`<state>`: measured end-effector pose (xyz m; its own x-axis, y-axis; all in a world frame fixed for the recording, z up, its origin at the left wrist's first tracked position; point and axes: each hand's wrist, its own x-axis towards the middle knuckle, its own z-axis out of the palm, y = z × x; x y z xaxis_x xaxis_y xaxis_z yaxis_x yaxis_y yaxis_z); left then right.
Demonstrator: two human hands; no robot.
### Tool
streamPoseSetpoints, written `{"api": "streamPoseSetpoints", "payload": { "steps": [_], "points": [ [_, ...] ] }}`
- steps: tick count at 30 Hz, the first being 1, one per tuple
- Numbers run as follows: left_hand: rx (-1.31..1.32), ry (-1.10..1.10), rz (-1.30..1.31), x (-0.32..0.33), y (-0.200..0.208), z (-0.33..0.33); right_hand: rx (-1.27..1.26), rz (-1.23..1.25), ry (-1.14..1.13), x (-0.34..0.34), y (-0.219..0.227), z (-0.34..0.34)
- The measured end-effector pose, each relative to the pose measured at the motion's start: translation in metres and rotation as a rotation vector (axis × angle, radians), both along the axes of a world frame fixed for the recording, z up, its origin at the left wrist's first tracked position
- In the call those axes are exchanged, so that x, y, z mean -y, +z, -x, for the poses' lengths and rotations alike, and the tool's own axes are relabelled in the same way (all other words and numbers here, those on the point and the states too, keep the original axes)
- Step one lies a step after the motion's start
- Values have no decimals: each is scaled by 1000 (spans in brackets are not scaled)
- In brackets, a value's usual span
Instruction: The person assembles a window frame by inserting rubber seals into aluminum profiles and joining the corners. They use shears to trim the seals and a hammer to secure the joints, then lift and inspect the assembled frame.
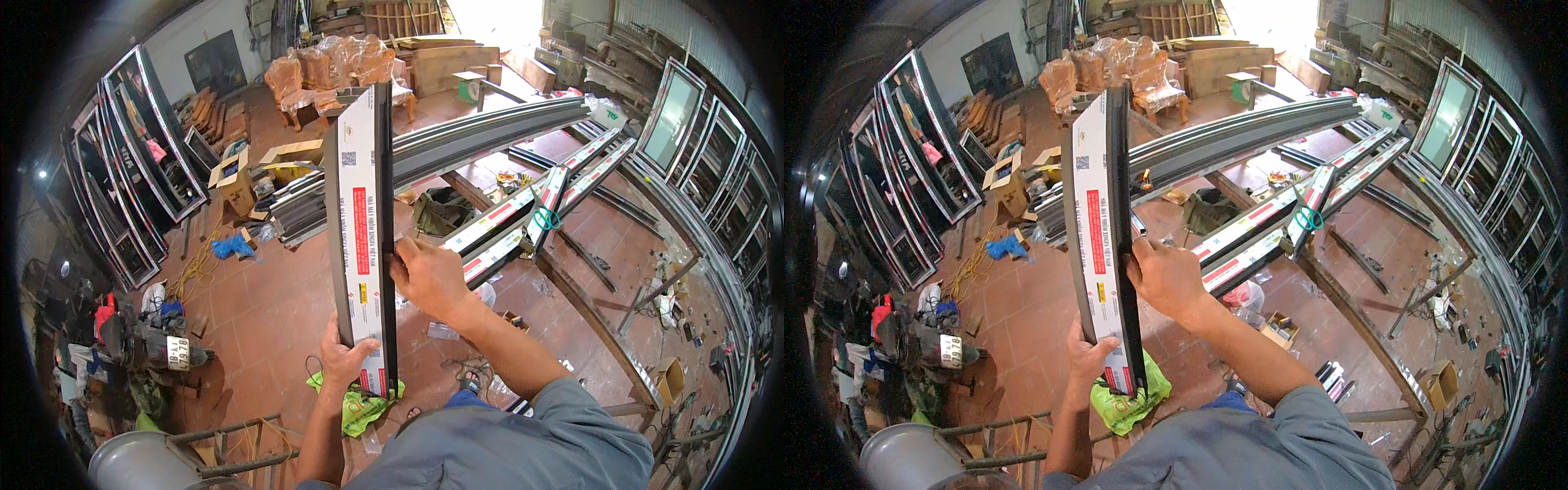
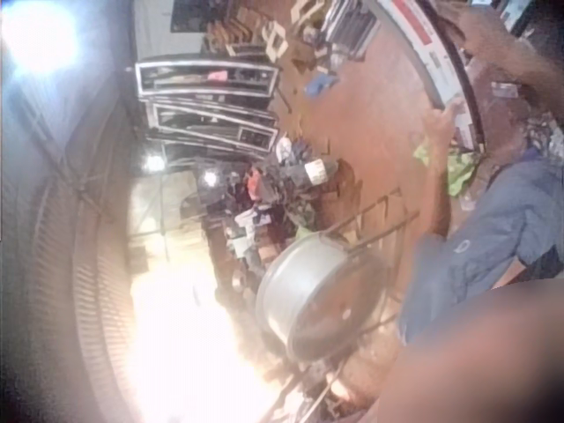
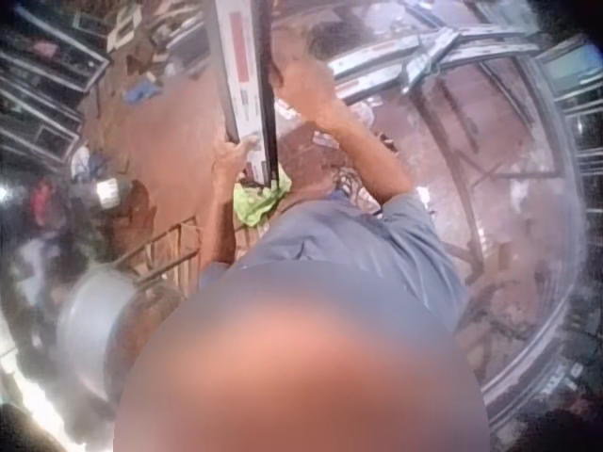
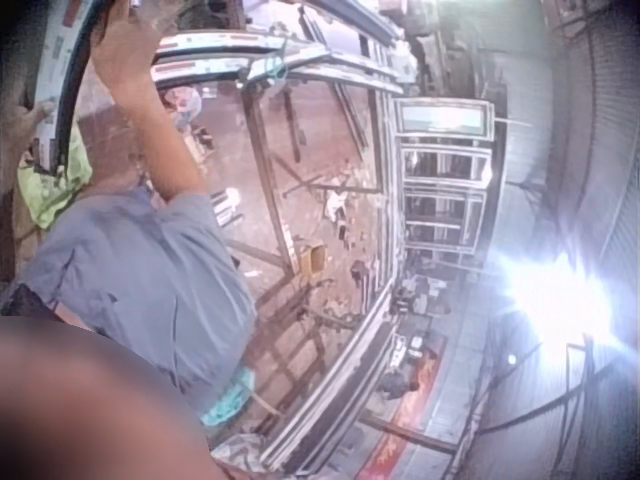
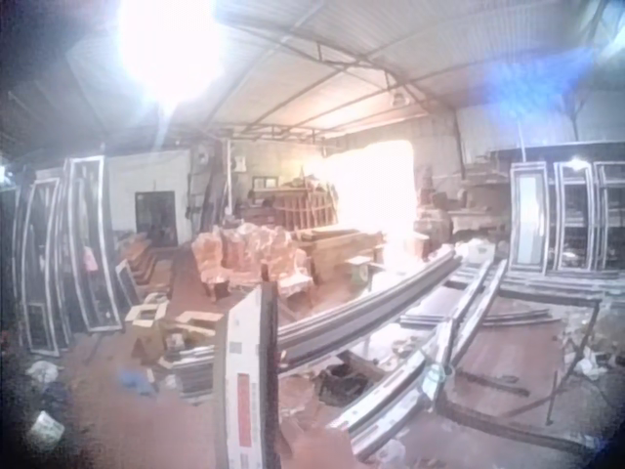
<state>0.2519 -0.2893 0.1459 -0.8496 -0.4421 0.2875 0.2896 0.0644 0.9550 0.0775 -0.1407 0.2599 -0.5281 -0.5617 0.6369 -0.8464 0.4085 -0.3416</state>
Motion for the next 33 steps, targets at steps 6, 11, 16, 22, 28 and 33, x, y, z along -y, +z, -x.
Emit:
{"api": "streamPoseSetpoints", "payload": {
  "steps": [6, 11, 16, 22, 28, 33],
  "points": [
    [-10, -7, 25, 2, -6, 7, -83, -52, -67, 2, -13, 8],
    [-12, -48, 104, 10, -12, 4, 100, -27, -117, 3, -10, 9],
    [-6, -33, -4, 2, -15, 5, 944, 435, 224, 1, -35, 24],
    [20, -40, -28, 5, -16, 5, 550, 192, 103, 7, -36, 18],
    [19, -42, -40, 7, -18, 2, 145, 327, 56, 9, -18, -2],
    [25, -73, -5, 7, -17, -2, -130, 165, -3, 9, -21, 20]
  ]
}}
